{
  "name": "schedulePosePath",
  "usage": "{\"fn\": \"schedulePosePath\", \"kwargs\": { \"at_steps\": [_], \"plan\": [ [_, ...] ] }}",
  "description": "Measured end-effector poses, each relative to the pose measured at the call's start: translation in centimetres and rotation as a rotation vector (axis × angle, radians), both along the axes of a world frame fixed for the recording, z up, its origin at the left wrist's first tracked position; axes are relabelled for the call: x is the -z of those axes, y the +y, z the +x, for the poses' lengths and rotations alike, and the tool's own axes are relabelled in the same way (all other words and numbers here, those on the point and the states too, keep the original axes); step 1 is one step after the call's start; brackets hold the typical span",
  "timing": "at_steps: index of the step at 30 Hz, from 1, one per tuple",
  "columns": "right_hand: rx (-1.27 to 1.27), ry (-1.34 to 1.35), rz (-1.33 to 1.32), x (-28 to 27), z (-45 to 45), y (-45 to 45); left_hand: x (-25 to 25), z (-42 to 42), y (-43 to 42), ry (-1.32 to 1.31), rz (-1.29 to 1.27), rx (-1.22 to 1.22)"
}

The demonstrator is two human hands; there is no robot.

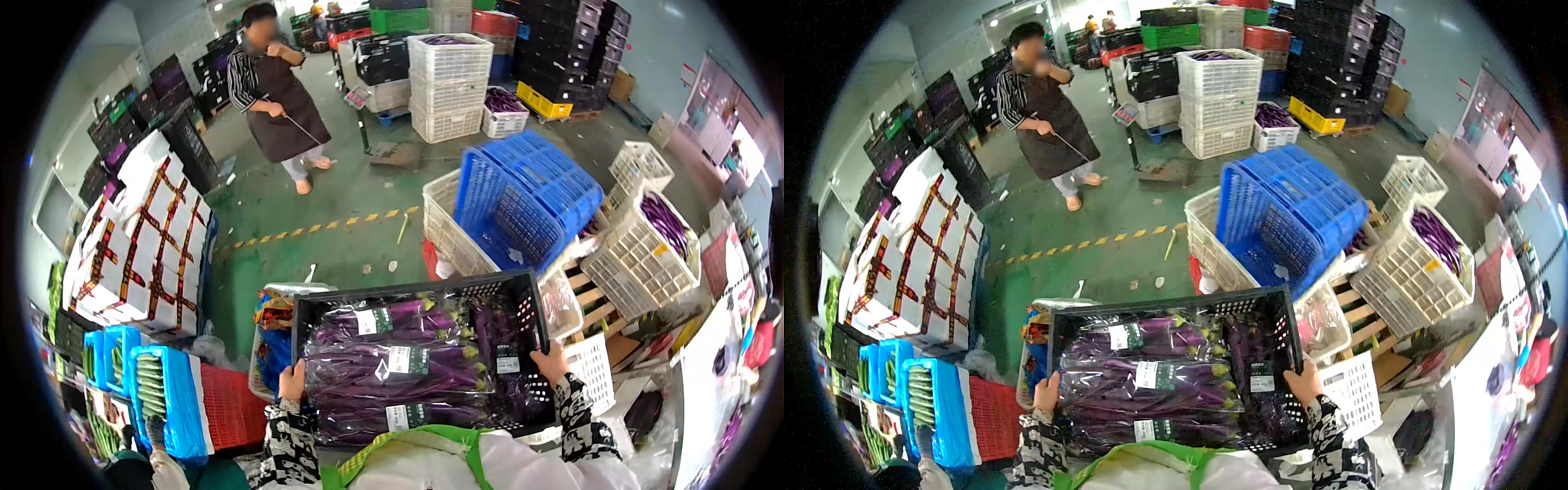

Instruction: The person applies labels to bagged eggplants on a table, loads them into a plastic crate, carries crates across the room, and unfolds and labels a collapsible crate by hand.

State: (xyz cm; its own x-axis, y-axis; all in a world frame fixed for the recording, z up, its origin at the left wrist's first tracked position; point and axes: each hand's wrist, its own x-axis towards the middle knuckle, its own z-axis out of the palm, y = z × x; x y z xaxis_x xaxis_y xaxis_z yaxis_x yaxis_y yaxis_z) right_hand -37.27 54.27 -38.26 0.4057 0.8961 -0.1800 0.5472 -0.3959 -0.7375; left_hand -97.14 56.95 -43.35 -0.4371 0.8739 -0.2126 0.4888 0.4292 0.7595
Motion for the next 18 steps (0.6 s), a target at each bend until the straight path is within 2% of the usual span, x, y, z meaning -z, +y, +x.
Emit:
{"fn": "schedulePosePath", "kwargs": {
  "at_steps": [1, 3, 4, 5, 7, 9, 10, 12, 13, 15, 16, 18],
  "plan": [
    [-0.074, -0.094, 0.014, -0.1, -1.1, 1.3, 0.0, -1.6, 1.5, -0.046, -0.029, -0.008],
    [-0.105, -0.033, 0.086, 0.1, -3.6, 4.1, 0.9, -4.7, 2.6, -0.141, -0.052, -0.097],
    [-0.039, -0.034, -0.026, -4.1, -6.8, 5.7, -1.4, -4.6, 3.0, -0.100, -0.068, -0.110],
    [-0.139, -0.061, 0.053, -3.8, -7.3, 7.2, -3.6, -4.4, 3.0, -0.055, -0.085, -0.122],
    [-0.102, 0.026, -0.039, -5.3, -9.7, 9.9, -1.3, -7.4, 2.6, -0.180, -0.109, -0.150],
    [-0.133, -0.036, -0.037, -4.1, -10.9, 12.4, 1.0, -9.9, 2.2, -0.147, -0.030, -0.152],
    [-0.163, -0.103, -0.031, -3.8, -11.5, 13.8, -0.3, -10.0, 2.9, -0.101, 0.028, -0.136],
    [-0.196, -0.097, -0.031, -4.0, -12.8, 16.1, -3.5, -8.7, 2.9, -0.187, -0.011, -0.241],
    [-0.237, -0.090, -0.035, -4.4, -13.7, 17.2, -1.9, -9.8, 2.9, -0.363, 0.020, -0.293],
    [-0.298, -0.192, 0.017, -4.9, -14.8, 19.2, -0.4, -11.3, 2.5, -0.385, 0.011, -0.317],
    [-0.321, -0.147, -0.002, -6.4, -15.7, 20.2, 0.2, -11.9, 2.6, -0.280, 0.025, -0.279],
    [-0.366, -0.130, 0.049, -7.3, -17.0, 22.0, 2.2, -13.2, 2.6, -0.297, 0.048, -0.315]
  ]
}}
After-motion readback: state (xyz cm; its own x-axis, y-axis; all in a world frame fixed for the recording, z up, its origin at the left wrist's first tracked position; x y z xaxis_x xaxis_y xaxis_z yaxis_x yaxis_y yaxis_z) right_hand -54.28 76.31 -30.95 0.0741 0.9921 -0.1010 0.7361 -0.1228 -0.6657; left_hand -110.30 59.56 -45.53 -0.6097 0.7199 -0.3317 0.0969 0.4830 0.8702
